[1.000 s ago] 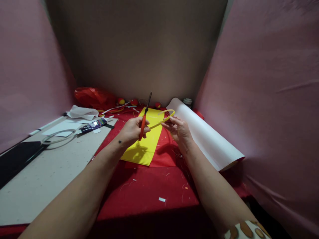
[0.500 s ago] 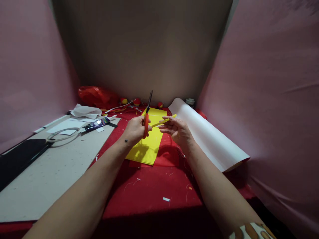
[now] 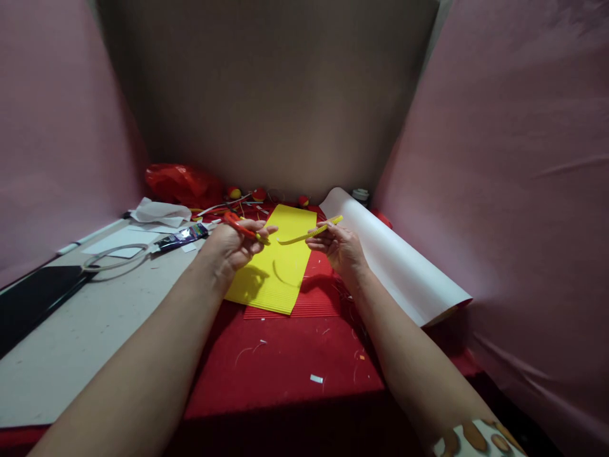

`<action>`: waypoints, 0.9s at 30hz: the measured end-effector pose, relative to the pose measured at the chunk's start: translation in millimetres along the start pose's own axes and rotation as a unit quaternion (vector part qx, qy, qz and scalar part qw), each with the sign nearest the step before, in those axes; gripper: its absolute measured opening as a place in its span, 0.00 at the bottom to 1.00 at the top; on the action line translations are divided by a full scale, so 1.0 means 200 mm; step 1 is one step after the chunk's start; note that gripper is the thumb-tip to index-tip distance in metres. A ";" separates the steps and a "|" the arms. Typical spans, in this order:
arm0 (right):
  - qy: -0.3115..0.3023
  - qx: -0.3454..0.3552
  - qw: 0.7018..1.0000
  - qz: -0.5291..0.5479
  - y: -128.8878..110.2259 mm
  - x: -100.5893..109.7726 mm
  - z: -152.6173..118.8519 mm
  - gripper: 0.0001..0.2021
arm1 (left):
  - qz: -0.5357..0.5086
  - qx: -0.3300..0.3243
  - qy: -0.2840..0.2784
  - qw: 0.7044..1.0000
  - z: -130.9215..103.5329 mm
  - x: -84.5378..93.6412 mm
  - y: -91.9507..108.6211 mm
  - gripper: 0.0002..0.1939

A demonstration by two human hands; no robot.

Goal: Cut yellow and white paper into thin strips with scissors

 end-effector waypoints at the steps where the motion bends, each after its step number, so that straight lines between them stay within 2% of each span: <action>1: 0.006 -0.001 1.000 -0.003 0.00 0.00 0.00 0.08 | 0.030 -0.027 0.004 0.999 -0.01 0.00 0.00 0.08; 2: 0.011 -0.003 1.000 -0.006 0.00 0.00 0.00 0.08 | 0.067 -0.059 -0.002 0.996 -0.01 -0.01 0.00 0.10; 5: 0.021 -0.008 1.000 -0.011 0.00 0.01 0.00 0.07 | 0.163 -0.124 -0.066 0.977 -0.05 -0.08 -0.01 0.14; 9: 0.029 -0.006 0.999 -0.010 -0.01 0.02 0.01 0.07 | 0.231 -0.119 -0.110 0.959 -0.06 -0.12 -0.05 0.16; 16: 0.057 0.010 0.998 0.023 -0.02 0.05 0.03 0.05 | 0.287 -0.124 -0.065 0.948 -0.06 -0.11 -0.03 0.16; 22: 0.102 0.053 0.993 0.040 -0.09 0.12 0.06 0.05 | 0.307 -0.119 -0.012 0.944 -0.01 -0.03 -0.03 0.16; 27: 0.140 0.075 0.987 0.032 -0.12 0.18 0.08 0.05 | 0.320 -0.120 0.005 0.940 0.03 0.02 -0.02 0.17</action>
Point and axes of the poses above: each hand's wrist, its own z-axis towards the middle knuckle, its own x-axis out of the back of the hand, y = z × x, the point moved 6 cm from there along z, towards the middle knuckle, and after that the axes turned 8 degrees about y, right-handed, at the moved point
